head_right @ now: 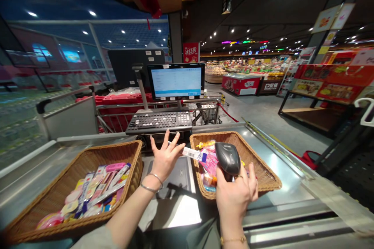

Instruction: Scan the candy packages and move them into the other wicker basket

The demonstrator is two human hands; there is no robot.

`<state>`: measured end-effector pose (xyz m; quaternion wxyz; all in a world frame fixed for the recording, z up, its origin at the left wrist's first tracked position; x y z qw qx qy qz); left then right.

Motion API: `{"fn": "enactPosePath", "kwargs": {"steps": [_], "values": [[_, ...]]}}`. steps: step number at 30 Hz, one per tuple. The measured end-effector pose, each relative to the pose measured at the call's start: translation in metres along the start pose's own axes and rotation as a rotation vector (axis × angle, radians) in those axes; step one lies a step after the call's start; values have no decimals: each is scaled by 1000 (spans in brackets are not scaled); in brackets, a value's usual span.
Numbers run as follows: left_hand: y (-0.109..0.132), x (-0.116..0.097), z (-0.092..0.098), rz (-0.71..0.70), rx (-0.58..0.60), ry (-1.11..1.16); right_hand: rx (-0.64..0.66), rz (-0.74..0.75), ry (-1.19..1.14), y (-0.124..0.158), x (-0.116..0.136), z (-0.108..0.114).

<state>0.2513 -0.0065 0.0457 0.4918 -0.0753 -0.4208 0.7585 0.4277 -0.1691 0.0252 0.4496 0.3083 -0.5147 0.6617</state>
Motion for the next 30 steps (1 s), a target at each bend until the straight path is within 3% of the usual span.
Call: {"fn": "enactPosePath", "kwargs": {"steps": [10,17,30], "values": [[-17,-22,-27,-128,73,28,-28,-91,-11,-11,-12,6],[-22,-34,-41,-57,157,-18,-23,-98,-3,-14,-14,6],[-3,-10,-13,96,191,10,9,-93,-19,-4,-6,0]]}}
Point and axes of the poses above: each hand's wrist, its own y-axis away from the middle knuckle, its own z-axis out of the back of the hand, x = y × z, the point moved 6 cm from there along -y, towards the middle knuckle, and after that the axes turned 15 degrees about -z, right-handed, at the moved point
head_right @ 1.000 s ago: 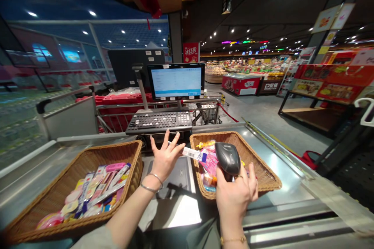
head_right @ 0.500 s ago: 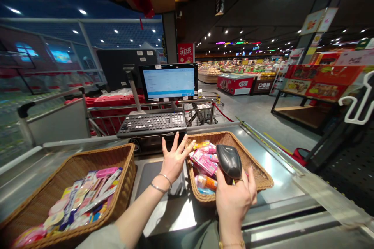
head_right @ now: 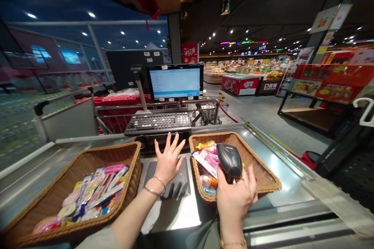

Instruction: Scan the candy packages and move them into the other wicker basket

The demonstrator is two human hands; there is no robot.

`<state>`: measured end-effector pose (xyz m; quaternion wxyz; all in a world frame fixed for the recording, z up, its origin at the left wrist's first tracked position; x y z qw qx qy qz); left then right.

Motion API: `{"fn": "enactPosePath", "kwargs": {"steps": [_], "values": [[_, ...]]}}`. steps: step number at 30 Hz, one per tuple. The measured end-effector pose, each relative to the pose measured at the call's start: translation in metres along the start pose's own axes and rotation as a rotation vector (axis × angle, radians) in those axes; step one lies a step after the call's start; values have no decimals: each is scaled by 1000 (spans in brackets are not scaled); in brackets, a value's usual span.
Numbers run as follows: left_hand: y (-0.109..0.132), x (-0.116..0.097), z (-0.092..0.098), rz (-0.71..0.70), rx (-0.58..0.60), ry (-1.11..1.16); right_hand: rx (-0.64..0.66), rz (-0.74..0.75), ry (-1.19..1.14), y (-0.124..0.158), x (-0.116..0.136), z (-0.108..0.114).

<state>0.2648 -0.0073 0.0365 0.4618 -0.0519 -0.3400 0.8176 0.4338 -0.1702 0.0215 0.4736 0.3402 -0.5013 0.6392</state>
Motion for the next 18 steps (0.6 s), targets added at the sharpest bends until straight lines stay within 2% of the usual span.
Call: {"fn": "enactPosePath", "kwargs": {"steps": [10,18], "values": [[19,19,19,84,-8,7,59,118,-29,23,17,-15],[42,46,33,156,32,-14,187,254,-34,63,42,-38]]}}
Point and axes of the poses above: each hand's wrist, its own y-axis away from the middle knuckle, its own z-axis out of the back of the hand, x = y × z, the point moved 6 cm from there along -y, towards the middle knuckle, and after that the axes turned 15 degrees about -z, right-handed, at the moved point
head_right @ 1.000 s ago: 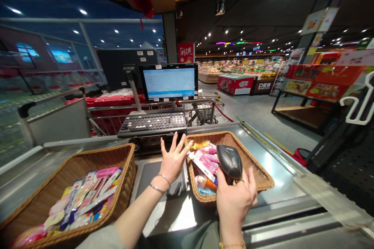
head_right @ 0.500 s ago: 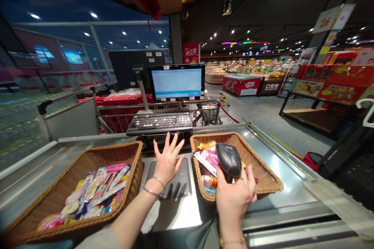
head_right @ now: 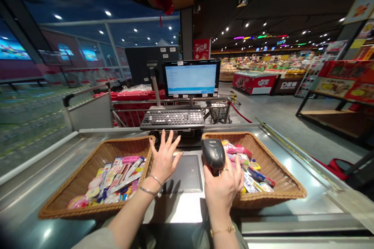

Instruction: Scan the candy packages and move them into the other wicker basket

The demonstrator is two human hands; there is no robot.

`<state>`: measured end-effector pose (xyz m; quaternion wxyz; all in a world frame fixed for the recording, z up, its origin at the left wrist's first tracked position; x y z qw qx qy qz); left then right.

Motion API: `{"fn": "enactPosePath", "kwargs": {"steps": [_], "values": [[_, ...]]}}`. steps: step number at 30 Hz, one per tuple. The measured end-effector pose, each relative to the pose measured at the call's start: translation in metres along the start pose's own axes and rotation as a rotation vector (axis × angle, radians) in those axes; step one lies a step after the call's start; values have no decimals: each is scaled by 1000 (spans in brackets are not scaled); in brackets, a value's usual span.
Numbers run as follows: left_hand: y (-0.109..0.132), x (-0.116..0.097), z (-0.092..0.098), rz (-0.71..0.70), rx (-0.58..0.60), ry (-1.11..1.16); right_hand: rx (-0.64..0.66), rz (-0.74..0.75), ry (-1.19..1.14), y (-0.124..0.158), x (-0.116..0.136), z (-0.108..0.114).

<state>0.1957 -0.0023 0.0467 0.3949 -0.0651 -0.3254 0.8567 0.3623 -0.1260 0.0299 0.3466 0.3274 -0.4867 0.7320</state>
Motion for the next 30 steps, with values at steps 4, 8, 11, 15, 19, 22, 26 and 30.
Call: {"fn": "enactPosePath", "kwargs": {"steps": [4,8,11,15,19,22,26,30], "values": [[13,20,5,47,21,-26,42,83,-1,16,18,-14],[27,40,9,97,39,-40,105,148,-7,31,35,-30],[37,54,12,128,56,-52,158,169,-20,41,46,-42],[52,71,15,159,73,-71,193,210,-40,54,59,-56],[67,90,17,189,92,-93,245,236,-22,65,68,-70],[79,106,17,214,99,-107,284,253,-24,71,76,-80],[96,130,20,271,127,-116,310,270,-24,79,88,-92],[111,152,26,335,174,-129,341,296,-30,85,99,-101]]}}
Point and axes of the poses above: each hand's wrist, its own y-axis away from the middle knuckle, its own z-axis out of the back of the hand, x = y × z, the point moved 6 cm from there along -y, towards the middle knuckle, and after that the axes turned 15 degrees about -z, right-handed, at the moved point
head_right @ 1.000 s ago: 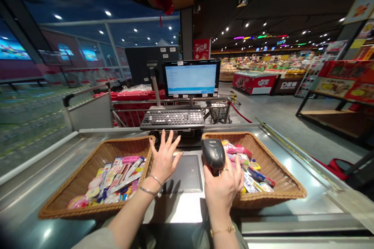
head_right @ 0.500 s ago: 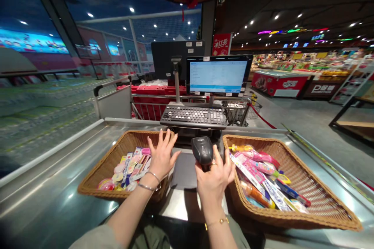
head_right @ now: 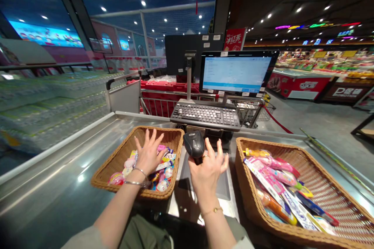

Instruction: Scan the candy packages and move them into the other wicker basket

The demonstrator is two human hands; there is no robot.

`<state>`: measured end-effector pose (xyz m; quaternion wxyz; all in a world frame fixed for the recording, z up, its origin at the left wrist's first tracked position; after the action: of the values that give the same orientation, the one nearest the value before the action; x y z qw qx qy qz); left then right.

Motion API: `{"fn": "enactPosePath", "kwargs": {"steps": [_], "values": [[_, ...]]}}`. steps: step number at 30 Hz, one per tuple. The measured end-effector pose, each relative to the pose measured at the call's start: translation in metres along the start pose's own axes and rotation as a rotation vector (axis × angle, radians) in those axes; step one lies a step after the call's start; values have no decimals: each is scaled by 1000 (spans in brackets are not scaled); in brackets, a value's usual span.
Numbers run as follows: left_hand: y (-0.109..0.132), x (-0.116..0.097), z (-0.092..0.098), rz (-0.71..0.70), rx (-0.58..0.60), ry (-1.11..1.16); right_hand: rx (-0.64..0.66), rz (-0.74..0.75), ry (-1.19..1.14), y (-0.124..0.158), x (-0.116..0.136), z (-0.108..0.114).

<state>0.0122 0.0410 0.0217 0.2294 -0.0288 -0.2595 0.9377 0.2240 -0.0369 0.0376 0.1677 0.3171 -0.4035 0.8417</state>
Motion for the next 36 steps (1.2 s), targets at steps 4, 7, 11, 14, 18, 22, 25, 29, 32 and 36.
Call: {"fn": "enactPosePath", "kwargs": {"steps": [4,7,11,14,18,22,25,29,32,36], "values": [[9,24,-1,47,63,-36,46,12,-4,1,7,-9],[16,42,-4,64,111,-70,56,23,-7,4,11,-14],[24,67,-9,57,162,-120,91,35,-6,9,13,-22],[30,83,-11,31,194,-153,111,36,-9,14,14,-26],[40,101,-13,-43,265,-196,109,41,-28,18,16,-29],[52,119,-17,-137,338,-216,132,39,-31,21,18,-32],[57,130,-21,-217,388,-221,138,33,-29,22,18,-34],[56,137,-25,-328,479,-215,145,36,-23,23,16,-36],[53,140,-33,-389,563,-185,136,38,-22,23,15,-37],[52,143,-46,-460,620,-146,128,50,-21,24,13,-38]]}}
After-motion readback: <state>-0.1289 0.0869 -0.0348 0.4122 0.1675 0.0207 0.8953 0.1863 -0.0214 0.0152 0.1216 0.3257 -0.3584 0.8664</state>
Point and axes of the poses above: each hand's wrist, its own y-axis away from the middle knuckle, its own z-axis out of the back of the hand, x = y × z, the point moved 6 cm from there along -y, towards the middle knuckle, and after that the axes turned 15 degrees about -z, right-handed, at the moved point
